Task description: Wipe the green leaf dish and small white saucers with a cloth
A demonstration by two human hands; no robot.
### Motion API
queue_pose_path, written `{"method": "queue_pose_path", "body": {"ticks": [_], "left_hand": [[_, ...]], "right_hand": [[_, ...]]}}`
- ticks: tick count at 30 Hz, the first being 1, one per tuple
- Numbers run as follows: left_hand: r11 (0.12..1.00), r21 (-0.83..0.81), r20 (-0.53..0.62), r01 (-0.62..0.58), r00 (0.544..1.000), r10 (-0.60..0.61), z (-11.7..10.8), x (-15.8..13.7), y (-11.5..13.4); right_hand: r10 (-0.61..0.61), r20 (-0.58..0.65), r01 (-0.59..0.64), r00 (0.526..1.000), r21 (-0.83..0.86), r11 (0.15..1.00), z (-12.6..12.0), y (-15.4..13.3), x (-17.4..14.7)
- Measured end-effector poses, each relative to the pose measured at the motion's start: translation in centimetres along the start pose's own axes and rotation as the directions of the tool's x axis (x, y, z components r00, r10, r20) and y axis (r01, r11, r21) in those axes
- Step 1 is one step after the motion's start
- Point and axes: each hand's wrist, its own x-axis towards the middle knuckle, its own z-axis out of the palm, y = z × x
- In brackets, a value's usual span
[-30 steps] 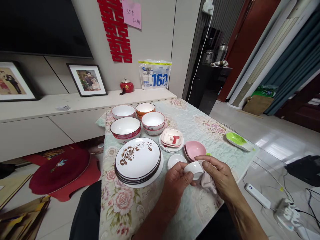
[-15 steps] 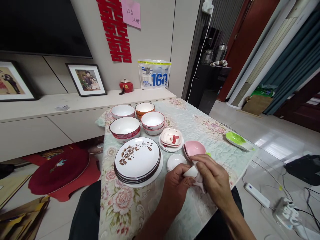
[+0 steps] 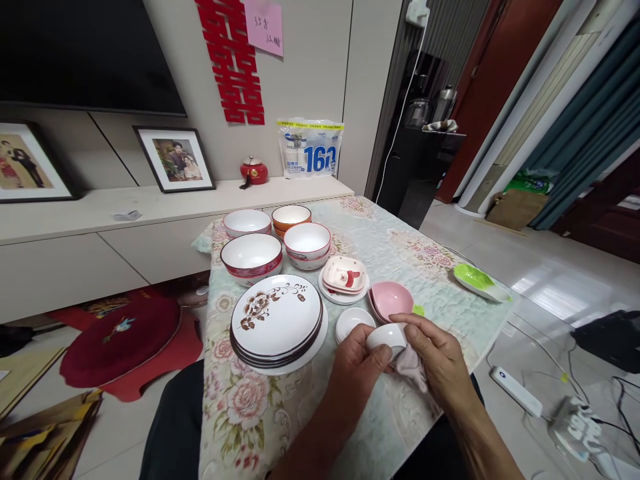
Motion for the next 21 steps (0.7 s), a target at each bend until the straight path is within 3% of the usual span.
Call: {"method": "queue_pose_path", "body": {"ticks": [4,9,12,14,16,19,21], "left_hand": [[0.991,0.13,0.051,-0.012,0.999,0.005,-0.3,-0.1,0.1],[0.918,0.276,0.06,-0.284,0.959,0.278,-0.2,-0.2,0.0],[0.915,0.283,0.077,-0.288,0.958,0.277,0.0,-0.2,0.1],[0.935,0.246,0.086,-0.257,0.966,0.243,0.0,-0.3,0.3],[0.955,0.187,0.084,-0.232,0.972,0.219,0.1,-0.3,0.7],[0.984,0.079,0.082,-0.161,0.985,0.155,0.2,-0.4,0.9],[0.993,-0.018,0.084,-0.12,0.989,0.121,0.2,-0.4,0.7]], "right_hand": [[-0.277,0.077,0.286,0.958,-0.344,0.894,-0.2,-0.7,0.0],[-0.533,0.149,0.524,0.833,-0.524,0.672,2.0,-1.4,-1.0],[-0.578,0.224,0.588,0.785,-0.565,0.579,2.5,-1.8,-1.2],[-0.555,0.237,0.584,0.798,-0.53,0.615,2.2,-1.9,-1.0],[-0.496,0.162,0.511,0.853,-0.447,0.734,1.7,-1.8,-0.7],[-0.321,-0.036,0.299,0.946,-0.279,0.912,1.2,-1.4,-0.4],[-0.187,-0.116,0.163,0.975,-0.187,0.969,1.1,-0.9,-0.4]]}}
